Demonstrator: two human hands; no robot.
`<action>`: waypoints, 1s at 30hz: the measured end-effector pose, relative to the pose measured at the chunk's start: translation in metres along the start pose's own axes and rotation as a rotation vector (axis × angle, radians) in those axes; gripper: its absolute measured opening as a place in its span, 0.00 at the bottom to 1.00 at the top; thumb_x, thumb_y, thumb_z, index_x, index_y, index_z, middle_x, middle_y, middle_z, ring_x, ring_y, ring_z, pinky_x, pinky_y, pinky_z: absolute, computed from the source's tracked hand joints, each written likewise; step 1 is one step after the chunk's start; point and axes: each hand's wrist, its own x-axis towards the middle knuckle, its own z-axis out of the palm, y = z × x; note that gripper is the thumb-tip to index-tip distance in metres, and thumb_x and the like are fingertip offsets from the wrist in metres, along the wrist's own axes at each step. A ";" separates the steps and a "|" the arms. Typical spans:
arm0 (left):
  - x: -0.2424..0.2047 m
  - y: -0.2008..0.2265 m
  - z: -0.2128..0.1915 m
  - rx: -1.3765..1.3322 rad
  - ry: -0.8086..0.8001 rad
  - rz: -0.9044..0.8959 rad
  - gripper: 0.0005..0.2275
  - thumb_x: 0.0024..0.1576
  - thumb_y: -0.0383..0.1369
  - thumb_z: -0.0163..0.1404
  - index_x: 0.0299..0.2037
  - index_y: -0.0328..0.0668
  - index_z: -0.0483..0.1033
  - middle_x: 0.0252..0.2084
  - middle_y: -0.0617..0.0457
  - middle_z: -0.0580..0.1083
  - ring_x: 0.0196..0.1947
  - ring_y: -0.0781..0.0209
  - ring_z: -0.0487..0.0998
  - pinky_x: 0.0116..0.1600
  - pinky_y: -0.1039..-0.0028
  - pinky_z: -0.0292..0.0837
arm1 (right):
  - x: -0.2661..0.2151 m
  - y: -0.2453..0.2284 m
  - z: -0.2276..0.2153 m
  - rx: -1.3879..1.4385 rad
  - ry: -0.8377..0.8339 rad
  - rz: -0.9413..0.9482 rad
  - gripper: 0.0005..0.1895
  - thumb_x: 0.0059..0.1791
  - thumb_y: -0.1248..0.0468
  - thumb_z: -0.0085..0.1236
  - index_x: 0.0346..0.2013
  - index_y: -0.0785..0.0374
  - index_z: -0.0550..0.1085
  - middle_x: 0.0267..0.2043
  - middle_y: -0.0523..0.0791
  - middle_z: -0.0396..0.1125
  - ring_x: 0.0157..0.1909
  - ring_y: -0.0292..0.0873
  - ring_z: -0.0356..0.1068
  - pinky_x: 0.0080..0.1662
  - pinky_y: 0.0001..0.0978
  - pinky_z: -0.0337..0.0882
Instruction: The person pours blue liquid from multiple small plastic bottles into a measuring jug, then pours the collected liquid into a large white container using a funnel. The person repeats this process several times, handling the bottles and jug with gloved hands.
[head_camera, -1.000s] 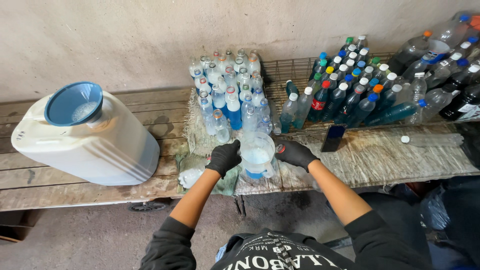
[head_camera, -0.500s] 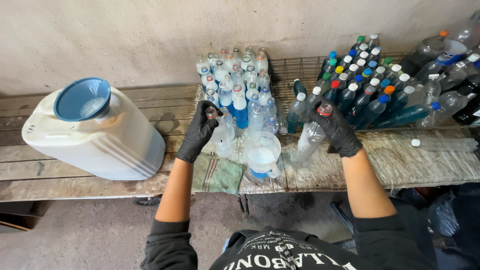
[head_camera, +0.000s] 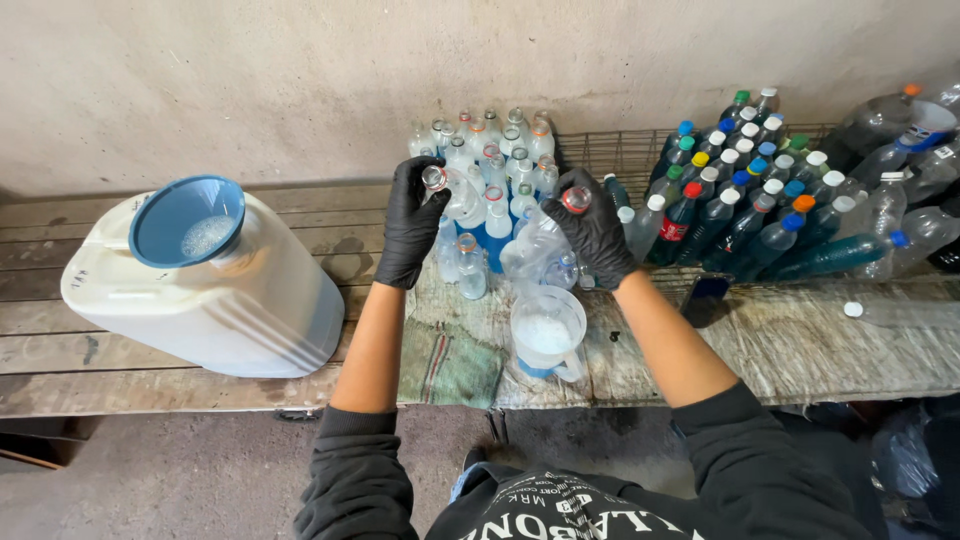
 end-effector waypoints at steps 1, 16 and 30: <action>0.003 -0.002 -0.001 -0.003 -0.003 -0.004 0.18 0.57 0.20 0.56 0.56 0.43 0.69 0.55 0.48 0.72 0.63 0.55 0.70 0.71 0.62 0.58 | 0.002 -0.005 0.010 -0.003 0.002 0.005 0.13 0.51 0.57 0.67 0.40 0.58 0.71 0.41 0.45 0.71 0.55 0.47 0.72 0.57 0.38 0.72; 0.041 -0.103 -0.014 0.087 -0.219 -0.181 0.19 0.55 0.16 0.52 0.55 0.41 0.69 0.53 0.44 0.68 0.64 0.42 0.67 0.71 0.54 0.59 | -0.001 0.092 0.085 -0.318 -0.308 0.129 0.18 0.44 0.54 0.73 0.39 0.55 0.72 0.38 0.50 0.71 0.46 0.57 0.74 0.49 0.44 0.72; 0.045 -0.191 -0.024 0.569 -0.625 -0.260 0.21 0.52 0.26 0.61 0.55 0.60 0.76 0.52 0.55 0.76 0.62 0.52 0.72 0.68 0.60 0.66 | -0.020 0.164 0.113 -0.740 -0.652 0.254 0.24 0.42 0.47 0.69 0.49 0.44 0.73 0.47 0.45 0.67 0.55 0.53 0.68 0.57 0.45 0.70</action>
